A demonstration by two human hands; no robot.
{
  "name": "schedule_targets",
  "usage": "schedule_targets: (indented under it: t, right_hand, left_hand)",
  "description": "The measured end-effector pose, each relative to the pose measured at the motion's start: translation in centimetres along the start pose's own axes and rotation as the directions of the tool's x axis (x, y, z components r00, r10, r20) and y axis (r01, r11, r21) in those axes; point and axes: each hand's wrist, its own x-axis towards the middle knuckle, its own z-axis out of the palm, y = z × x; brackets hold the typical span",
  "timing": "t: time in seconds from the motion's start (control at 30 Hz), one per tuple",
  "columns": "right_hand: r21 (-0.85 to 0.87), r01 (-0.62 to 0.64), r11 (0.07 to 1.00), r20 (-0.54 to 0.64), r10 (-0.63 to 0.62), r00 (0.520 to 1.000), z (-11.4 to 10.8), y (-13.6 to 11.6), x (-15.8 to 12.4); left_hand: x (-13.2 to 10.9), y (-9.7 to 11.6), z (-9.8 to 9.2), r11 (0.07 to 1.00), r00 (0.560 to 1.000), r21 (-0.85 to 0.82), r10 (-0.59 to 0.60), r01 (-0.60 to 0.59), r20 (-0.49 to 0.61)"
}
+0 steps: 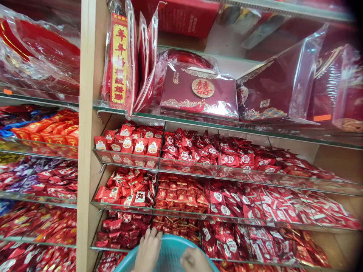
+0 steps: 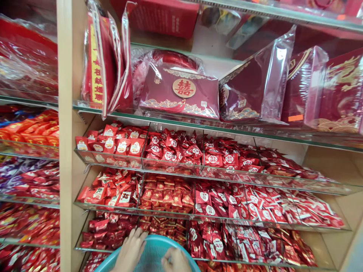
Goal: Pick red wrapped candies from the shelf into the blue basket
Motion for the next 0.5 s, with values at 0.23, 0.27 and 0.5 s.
schedule_targets:
  t: [0.23, 0.27, 0.5]
  right_hand:
    - [-0.08, 0.34, 0.937, -0.445, -0.339, 0.829, -13.4, -12.4, -0.9]
    - [-0.145, 0.354, 0.924, -0.543, -0.373, 0.752, -15.4, -13.9, -0.8]
    - [-0.535, 0.219, 0.816, -0.647, -0.562, 0.515, -22.5, -18.5, 2.9]
  left_hand:
    - [0.4, -0.1, 0.5, 1.0, 1.0, 0.024, -0.02, 0.021, -0.01]
    - [0.3, -0.1, 0.4, 1.0, 1.0, 0.022, -0.02, 0.02, 0.001]
    - [-0.2, 0.1, -0.2, 1.0, 1.0, 0.018, 0.003, -0.003, -0.014]
